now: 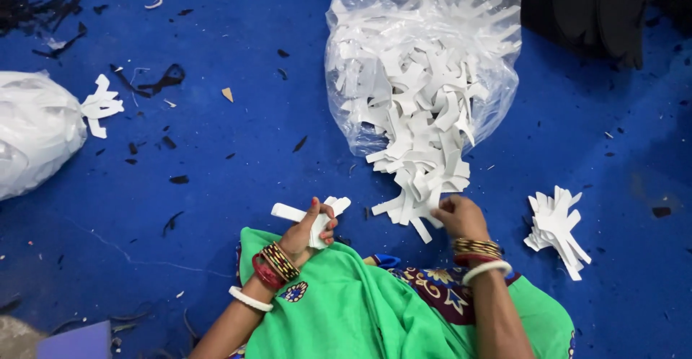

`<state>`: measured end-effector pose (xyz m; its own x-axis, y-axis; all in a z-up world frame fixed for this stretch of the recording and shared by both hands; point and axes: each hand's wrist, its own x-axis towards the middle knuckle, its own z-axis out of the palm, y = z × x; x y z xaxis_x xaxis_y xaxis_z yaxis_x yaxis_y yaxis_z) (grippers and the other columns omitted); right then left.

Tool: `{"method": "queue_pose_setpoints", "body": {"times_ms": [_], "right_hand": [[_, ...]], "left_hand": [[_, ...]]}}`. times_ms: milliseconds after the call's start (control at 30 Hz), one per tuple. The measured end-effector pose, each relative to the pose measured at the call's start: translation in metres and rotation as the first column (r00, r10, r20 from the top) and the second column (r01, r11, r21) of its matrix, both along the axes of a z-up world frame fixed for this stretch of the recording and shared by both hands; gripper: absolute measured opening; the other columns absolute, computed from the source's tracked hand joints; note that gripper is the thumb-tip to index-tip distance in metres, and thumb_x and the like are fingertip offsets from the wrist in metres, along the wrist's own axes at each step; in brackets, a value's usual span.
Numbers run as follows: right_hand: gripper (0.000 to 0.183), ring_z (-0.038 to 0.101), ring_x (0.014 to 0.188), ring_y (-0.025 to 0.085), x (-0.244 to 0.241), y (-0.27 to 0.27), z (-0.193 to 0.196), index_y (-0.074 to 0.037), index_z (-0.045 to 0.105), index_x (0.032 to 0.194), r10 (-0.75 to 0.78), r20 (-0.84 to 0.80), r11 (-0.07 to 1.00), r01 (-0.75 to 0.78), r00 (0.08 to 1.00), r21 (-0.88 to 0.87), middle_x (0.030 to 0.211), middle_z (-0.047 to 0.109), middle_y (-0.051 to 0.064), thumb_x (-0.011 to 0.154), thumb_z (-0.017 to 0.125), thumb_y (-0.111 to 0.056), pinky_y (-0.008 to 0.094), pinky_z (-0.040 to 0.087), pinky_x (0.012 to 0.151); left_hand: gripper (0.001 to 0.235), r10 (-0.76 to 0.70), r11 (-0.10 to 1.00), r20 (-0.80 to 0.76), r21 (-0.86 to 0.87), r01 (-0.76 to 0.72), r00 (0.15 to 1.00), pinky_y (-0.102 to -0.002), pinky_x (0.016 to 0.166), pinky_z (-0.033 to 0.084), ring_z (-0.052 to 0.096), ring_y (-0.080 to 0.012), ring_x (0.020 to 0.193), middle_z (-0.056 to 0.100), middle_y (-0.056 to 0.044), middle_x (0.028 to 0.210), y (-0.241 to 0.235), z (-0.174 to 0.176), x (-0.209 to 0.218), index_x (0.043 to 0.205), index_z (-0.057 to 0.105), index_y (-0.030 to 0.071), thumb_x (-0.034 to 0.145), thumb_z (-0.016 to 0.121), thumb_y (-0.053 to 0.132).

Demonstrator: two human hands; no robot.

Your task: The person sorts and stacks white Y-shaped shoe components into organized piles.

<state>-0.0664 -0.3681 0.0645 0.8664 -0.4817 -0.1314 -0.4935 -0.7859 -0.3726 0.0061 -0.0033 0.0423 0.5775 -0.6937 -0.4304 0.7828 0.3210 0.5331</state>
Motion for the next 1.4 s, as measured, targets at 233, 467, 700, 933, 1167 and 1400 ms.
{"method": "queue_pose_setpoints", "body": {"times_ms": [233, 467, 700, 933, 1167, 1400], "right_hand": [[0.029, 0.058, 0.077, 0.013, -0.02, -0.008, 0.056, -0.004, 0.074, 0.109, 0.113, -0.15, 0.688, 0.031, 0.982, 0.725, 0.089, 0.07, 0.003, 0.088, 0.078, -0.024, 0.032, 0.048, 0.069], [0.037, 0.06, 0.08, 0.007, -0.012, 0.017, 0.094, -0.013, 0.067, 0.124, 0.005, -0.107, 0.493, 0.091, 0.994, 0.865, 0.096, 0.072, -0.004, 0.087, 0.071, -0.015, 0.026, 0.048, 0.069], [0.034, 0.059, 0.079, 0.009, -0.003, 0.054, 0.071, -0.014, 0.066, 0.123, -0.095, 0.002, 0.233, 0.02, 0.995, 0.972, 0.092, 0.067, -0.001, 0.09, 0.07, -0.008, 0.027, 0.046, 0.067], [0.039, 0.069, 0.08, 0.013, 0.016, 0.173, 0.052, -0.011, 0.061, 0.123, -0.113, -0.094, 0.063, 0.101, 0.989, 0.993, 0.095, 0.072, 0.004, 0.086, 0.072, -0.008, 0.027, 0.053, 0.066], [0.04, 0.062, 0.073, 0.011, 0.006, 0.19, 0.015, -0.007, 0.065, 0.123, -0.048, 0.042, 0.255, -0.028, 0.998, 0.966, 0.09, 0.07, 0.004, 0.086, 0.078, -0.014, 0.027, 0.05, 0.061], [0.028, 0.069, 0.075, 0.022, 0.005, 0.113, 0.025, -0.007, 0.073, 0.103, -0.032, 0.034, 0.885, 0.013, 0.999, 0.465, 0.085, 0.073, 0.011, 0.088, 0.076, -0.031, 0.036, 0.055, 0.068]], "left_hand": [[0.051, -0.015, 0.999, 0.011, -0.03, 0.015, 1.0, -0.023, 0.064, 0.045, 0.046, -0.0074, 0.065, 0.051, 0.001, 0.082, 0.001, -0.002, -0.002, 0.1, 0.057, 0.011, 0.1, 0.047, 0.061], [0.053, -0.008, 1.0, 0.021, 0.005, 0.008, 1.0, -0.023, 0.063, 0.046, 0.046, -0.0072, 0.065, 0.05, 0.002, 0.081, 0.002, -0.004, -0.002, 0.101, 0.058, 0.011, 0.099, 0.048, 0.064], [0.056, -0.001, 0.999, 0.033, -0.044, 0.003, 0.999, -0.024, 0.064, 0.047, 0.048, -0.0072, 0.066, 0.052, 0.002, 0.082, -0.002, -0.019, -0.002, 0.11, 0.059, 0.011, 0.097, 0.051, 0.065], [0.082, 0.049, 0.989, 0.174, -0.143, -0.024, 0.984, -0.026, 0.077, 0.051, 0.056, -0.0073, 0.083, 0.062, 0.0, 0.103, 0.0, -0.017, -0.007, 0.143, 0.052, 0.012, 0.086, 0.056, 0.071], [0.069, -0.095, 0.993, 0.285, -0.042, 0.112, 0.954, -0.033, 0.101, 0.055, 0.066, -0.0146, 0.117, 0.067, -0.003, 0.127, -0.006, -0.013, -0.005, 0.142, 0.049, 0.008, 0.095, 0.058, 0.058], [0.048, 0.019, 1.0, 0.058, 0.019, -0.02, 0.998, -0.038, 0.084, 0.058, 0.069, -0.0191, 0.091, 0.067, -0.007, 0.1, -0.002, 0.001, -0.004, 0.114, 0.056, 0.014, 0.096, 0.05, 0.058]]}}
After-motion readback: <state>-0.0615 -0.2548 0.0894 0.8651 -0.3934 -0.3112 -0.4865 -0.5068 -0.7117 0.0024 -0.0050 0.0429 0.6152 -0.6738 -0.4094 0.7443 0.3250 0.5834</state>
